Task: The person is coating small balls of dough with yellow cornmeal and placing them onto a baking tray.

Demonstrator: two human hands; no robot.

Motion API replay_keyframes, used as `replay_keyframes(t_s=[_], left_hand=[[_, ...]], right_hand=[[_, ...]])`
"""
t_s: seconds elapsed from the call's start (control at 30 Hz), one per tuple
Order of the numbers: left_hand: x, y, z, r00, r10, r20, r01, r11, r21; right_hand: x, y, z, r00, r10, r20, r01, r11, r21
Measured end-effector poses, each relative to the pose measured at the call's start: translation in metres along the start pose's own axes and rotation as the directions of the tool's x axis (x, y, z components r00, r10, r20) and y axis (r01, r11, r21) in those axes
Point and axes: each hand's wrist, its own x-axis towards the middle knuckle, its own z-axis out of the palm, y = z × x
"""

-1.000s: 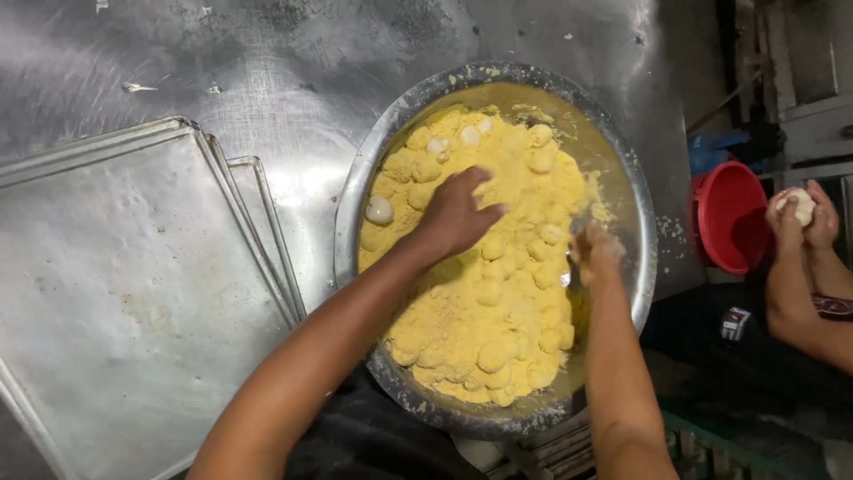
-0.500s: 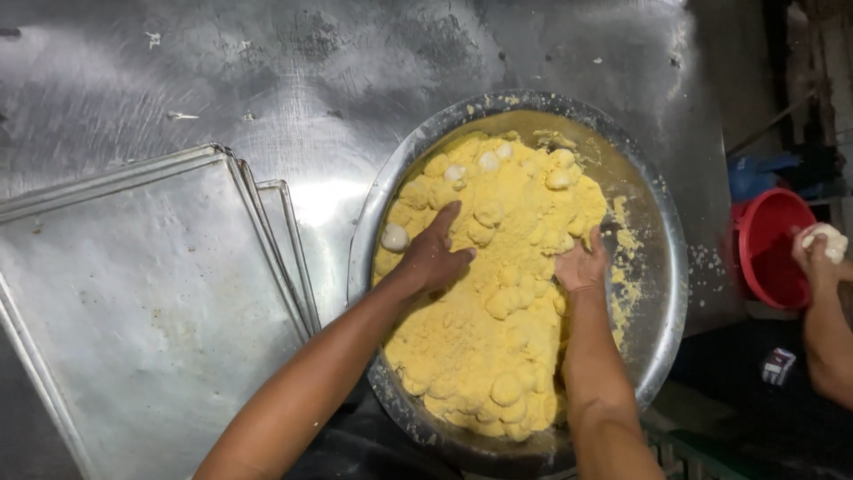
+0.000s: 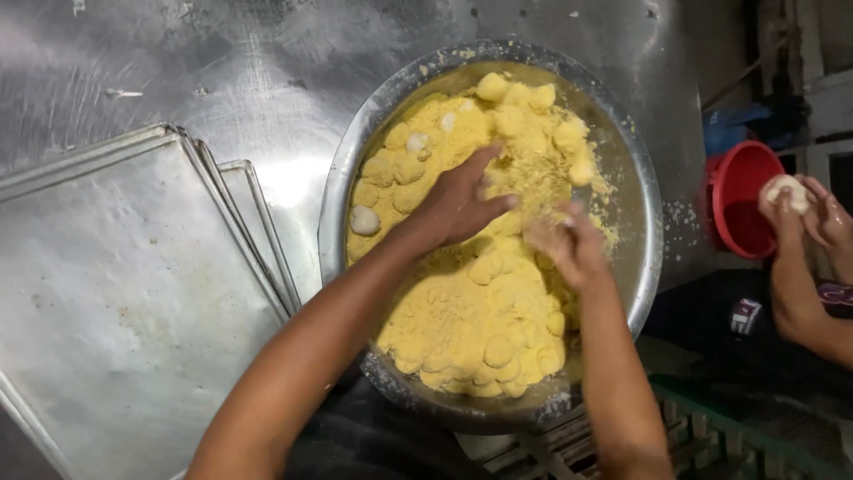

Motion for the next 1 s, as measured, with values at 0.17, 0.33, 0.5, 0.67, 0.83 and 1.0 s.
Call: replay_keyframes(t_s=[0.17, 0.33, 0.5, 0.67, 0.83, 1.0], left_hand=[[-0.054, -0.020, -0.022, 0.982, -0.170, 0.088, 0.105, 0.863, 0.495], [-0.082, -0.040, -0.007, 0.997, -0.077, 0.007, 0.055, 0.774, 0.630], [-0.090, -0.059, 0.003, 1.000, 0.008, -0.029, 0.013, 0.759, 0.651], [-0.107, -0.069, -0.002, 0.984, 0.162, -0.074, -0.085, 0.791, 0.605], [-0.111, -0.052, -0.014, 0.996, 0.087, -0.017, -0.067, 0.859, 0.507], [-0.102, -0.045, -0.012, 0.988, 0.035, -0.148, 0.036, 0.891, 0.453]], right_hand=[[-0.032, 0.056, -0.052, 0.985, 0.062, -0.164, -0.157, 0.732, -0.663], [-0.066, 0.060, -0.020, 0.962, -0.215, -0.169, -0.116, 0.238, -0.964], [-0.061, 0.096, -0.074, 0.945, -0.323, -0.048, -0.039, 0.033, -0.999], [-0.084, 0.093, -0.055, 0.972, -0.229, -0.055, -0.043, 0.059, -0.997], [-0.107, 0.069, -0.016, 0.959, -0.203, -0.195, -0.172, 0.127, -0.977], [-0.071, 0.054, -0.066, 0.925, -0.325, -0.198, -0.158, 0.145, -0.977]])
